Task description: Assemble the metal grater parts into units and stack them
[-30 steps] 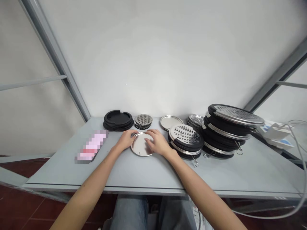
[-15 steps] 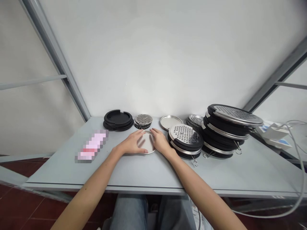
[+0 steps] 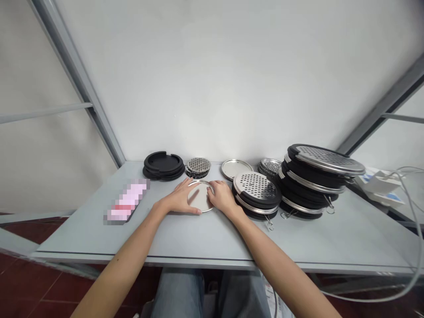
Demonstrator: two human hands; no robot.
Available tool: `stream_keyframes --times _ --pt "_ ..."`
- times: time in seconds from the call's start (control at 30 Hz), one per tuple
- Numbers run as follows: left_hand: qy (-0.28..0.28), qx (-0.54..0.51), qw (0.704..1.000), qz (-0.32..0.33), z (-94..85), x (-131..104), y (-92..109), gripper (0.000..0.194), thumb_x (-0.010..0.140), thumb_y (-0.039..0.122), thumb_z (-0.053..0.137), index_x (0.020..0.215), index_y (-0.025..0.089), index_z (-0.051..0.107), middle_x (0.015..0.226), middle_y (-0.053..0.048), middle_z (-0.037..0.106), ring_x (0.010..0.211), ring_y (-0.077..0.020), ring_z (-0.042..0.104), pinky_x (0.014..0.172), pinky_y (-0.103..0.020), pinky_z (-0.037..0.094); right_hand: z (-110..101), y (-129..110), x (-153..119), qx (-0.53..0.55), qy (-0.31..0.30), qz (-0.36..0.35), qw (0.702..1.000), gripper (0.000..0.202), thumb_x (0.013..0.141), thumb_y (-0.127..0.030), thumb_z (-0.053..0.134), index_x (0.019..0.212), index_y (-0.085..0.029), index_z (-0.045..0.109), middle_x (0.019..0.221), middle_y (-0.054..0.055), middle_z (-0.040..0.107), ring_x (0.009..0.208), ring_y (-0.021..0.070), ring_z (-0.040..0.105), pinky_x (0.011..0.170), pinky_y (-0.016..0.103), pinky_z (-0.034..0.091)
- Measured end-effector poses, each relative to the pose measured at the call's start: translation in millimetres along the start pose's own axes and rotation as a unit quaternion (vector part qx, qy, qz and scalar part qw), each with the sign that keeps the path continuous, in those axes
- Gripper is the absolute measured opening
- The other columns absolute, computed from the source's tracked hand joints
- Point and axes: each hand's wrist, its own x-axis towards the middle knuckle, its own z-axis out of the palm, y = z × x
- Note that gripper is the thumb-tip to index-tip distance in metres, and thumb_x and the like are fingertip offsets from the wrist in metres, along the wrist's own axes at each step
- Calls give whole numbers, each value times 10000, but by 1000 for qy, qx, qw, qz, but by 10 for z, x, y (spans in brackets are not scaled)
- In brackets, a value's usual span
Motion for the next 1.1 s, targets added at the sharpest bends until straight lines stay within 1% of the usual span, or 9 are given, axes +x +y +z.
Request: stream_keyframes --times 0.17,0.3,0.43,0.6,0.67,0.73,0.83,0.93,1.1 --pt "2 -24 1000 -7 -26 -4 -37 1088 652 571 782 1535 215 255 1611 -127 202 1494 -367 93 1195 -511 217 26 0 -9 30 23 7 999 376 937 -331 489 1244 -144 599 1292 153 569 1157 264 543 993 348 398" --pt "-3 -39 999 -7 -22 -1 -76 1077 646 604 776 1524 221 285 1614 -129 191 1492 -361 114 1196 -500 217 89 17 2 57 -6 -26 998 450 957 -346 468 1338 -116 532 1428 175 477 1293 262 471 1077 347 346" --pt "7 -34 999 -2 7 7 -100 1088 629 665 764 1512 216 314 1599 -139 237 1490 -352 135 1197 -496 208 98 7 10 61 -16 -48 997 404 964 -356 467 1266 -121 596 1350 157 558 1239 252 521 1057 336 365" --pt "16 -35 999 6 23 9 -133 1096 586 647 801 1497 244 343 1581 -127 289 1485 -353 161 1187 -513 228 47 8 22 61 9 -24 998 325 959 -329 472 1151 -148 663 1136 122 661 1064 237 610 950 321 430" --pt "24 -41 999 13 23 12 -136 1040 617 628 793 1489 263 359 1569 -109 321 1476 -350 198 1182 -507 251 45 24 26 63 16 -18 998 303 956 -326 478 1107 -156 679 1086 116 666 1026 227 619 930 313 439" --pt "45 -45 998 16 27 20 -133 917 696 609 746 1470 264 395 1549 -96 362 1457 -334 262 1178 -486 275 63 44 32 71 29 -18 997 292 949 -328 491 1094 -159 680 1092 116 653 1033 220 614 944 310 437" --pt "66 -43 997 13 46 36 -126 781 782 586 675 1444 243 442 1522 -94 409 1428 -317 331 1173 -458 299 110 68 42 90 55 -20 994 328 939 -331 509 1168 -141 646 1207 139 606 1123 232 580 1004 328 420" --pt "72 -37 997 20 75 47 -123 755 787 572 676 1428 233 467 1508 -101 429 1421 -326 341 1165 -469 311 160 74 56 98 63 -11 993 406 947 -342 486 1262 -109 592 1334 178 540 1238 268 516 1067 379 388" --pt "106 -22 994 33 141 79 -110 613 841 518 630 1366 214 536 1448 -119 495 1375 -310 405 1144 -480 335 205 57 110 71 92 -11 993 489 956 -392 463 1298 -60 568 1494 234 370 1398 338 330 1136 470 302"
